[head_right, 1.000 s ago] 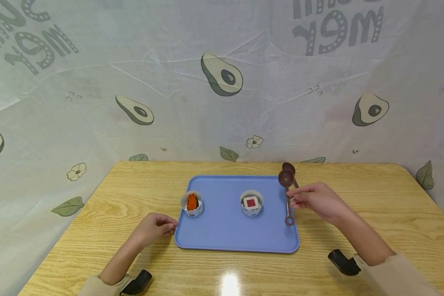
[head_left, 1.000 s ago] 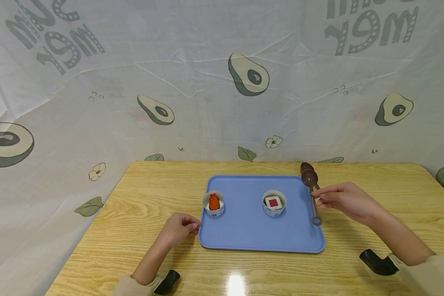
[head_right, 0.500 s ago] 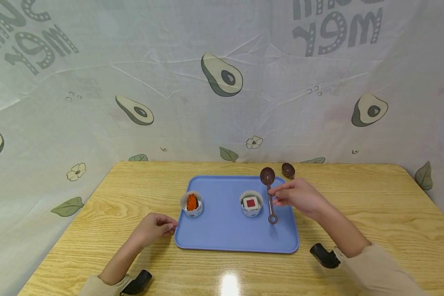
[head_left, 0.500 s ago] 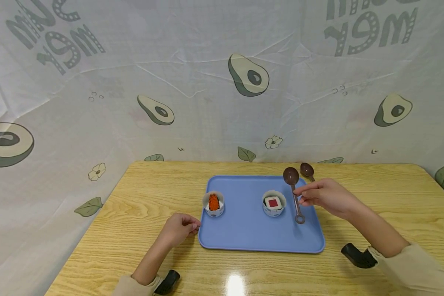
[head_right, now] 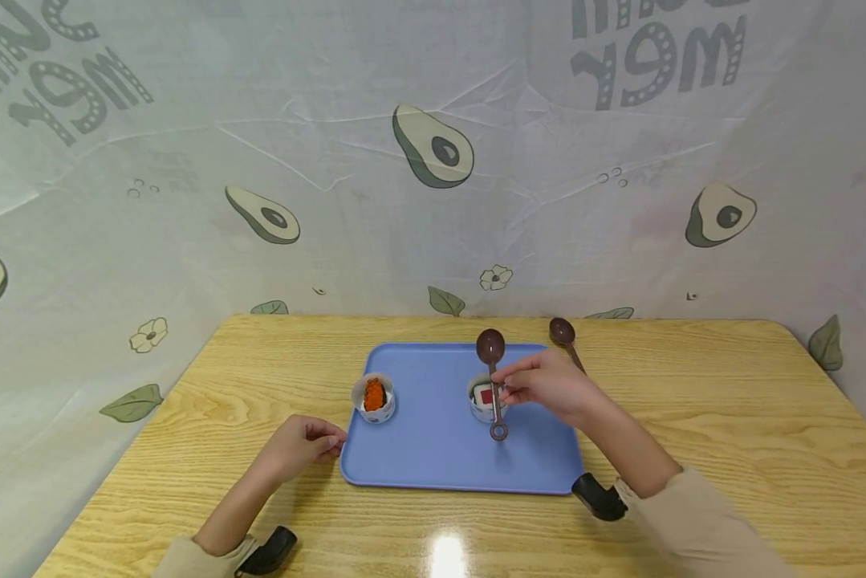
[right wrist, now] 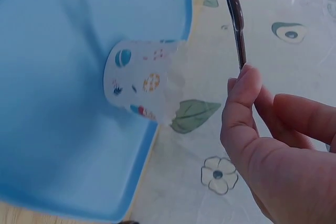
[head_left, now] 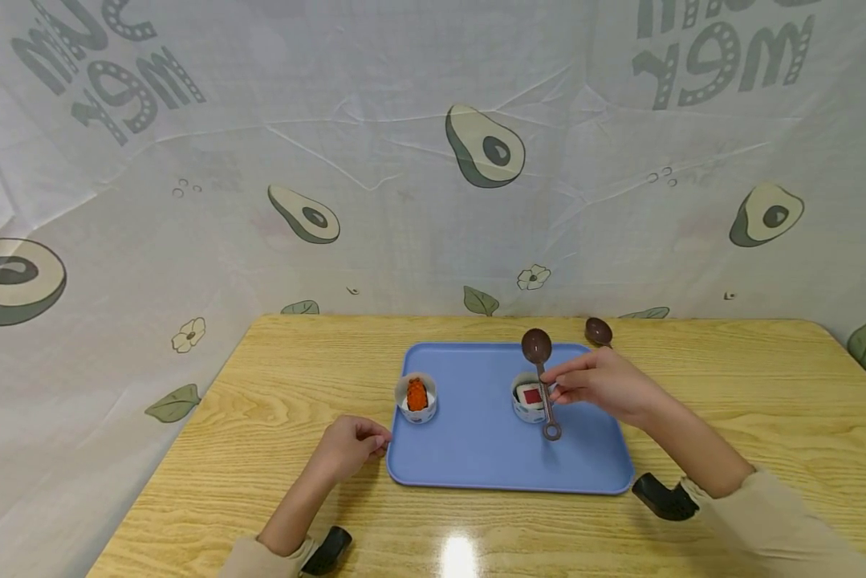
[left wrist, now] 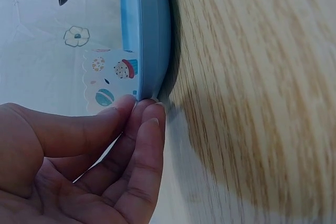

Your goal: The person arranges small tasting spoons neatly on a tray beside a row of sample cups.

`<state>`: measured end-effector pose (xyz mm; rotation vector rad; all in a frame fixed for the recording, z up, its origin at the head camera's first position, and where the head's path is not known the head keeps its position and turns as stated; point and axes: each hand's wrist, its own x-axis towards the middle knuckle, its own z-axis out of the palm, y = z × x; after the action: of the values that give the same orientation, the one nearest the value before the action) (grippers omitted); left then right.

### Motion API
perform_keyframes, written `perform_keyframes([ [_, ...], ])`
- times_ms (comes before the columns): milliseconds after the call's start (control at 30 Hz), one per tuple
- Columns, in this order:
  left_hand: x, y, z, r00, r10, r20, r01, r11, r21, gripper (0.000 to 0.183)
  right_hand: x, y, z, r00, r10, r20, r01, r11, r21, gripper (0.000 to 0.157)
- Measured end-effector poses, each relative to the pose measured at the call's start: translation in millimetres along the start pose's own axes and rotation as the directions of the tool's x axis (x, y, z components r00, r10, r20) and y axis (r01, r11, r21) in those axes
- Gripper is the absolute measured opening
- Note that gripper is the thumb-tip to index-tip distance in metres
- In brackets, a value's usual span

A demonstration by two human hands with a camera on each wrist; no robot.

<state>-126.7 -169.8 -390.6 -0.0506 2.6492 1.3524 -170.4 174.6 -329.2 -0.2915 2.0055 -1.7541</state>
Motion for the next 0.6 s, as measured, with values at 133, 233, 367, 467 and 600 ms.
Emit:
perform_keyframes([
  [133,0.1,0.4,0.1,1.000,0.006,-0.001,-0.006,1.000,0.007,0.014,4.2,-0.4,7.2,1.000,0.009,0.023,-0.009,1.000,0.005,0.030],
  [233,-0.2,1.2,0.0,1.000,0.005,-0.001,-0.005,1.000,0.015,0.014,7.6,1.0,12.3,0.999,0.013,0.034,-0.013,1.000,0.004,0.030],
  [367,-0.6,2.1,-0.1,1.000,0.001,0.001,-0.001,1.000,0.018,0.014,13.0,3.5,19.8,0.999,0.013,0.036,-0.013,1.000,0.003,0.029],
  [467,-0.6,2.3,-0.2,1.000,0.000,0.002,0.000,1.000,0.020,0.014,16.8,3.4,27.0,0.999,0.019,0.030,-0.019,1.000,0.004,0.028],
  [600,-0.3,2.0,-0.2,1.000,0.002,0.004,-0.002,1.000,0.026,0.014,21.3,2.6,37.9,0.999,0.032,0.005,-0.032,0.999,-0.011,0.026],
])
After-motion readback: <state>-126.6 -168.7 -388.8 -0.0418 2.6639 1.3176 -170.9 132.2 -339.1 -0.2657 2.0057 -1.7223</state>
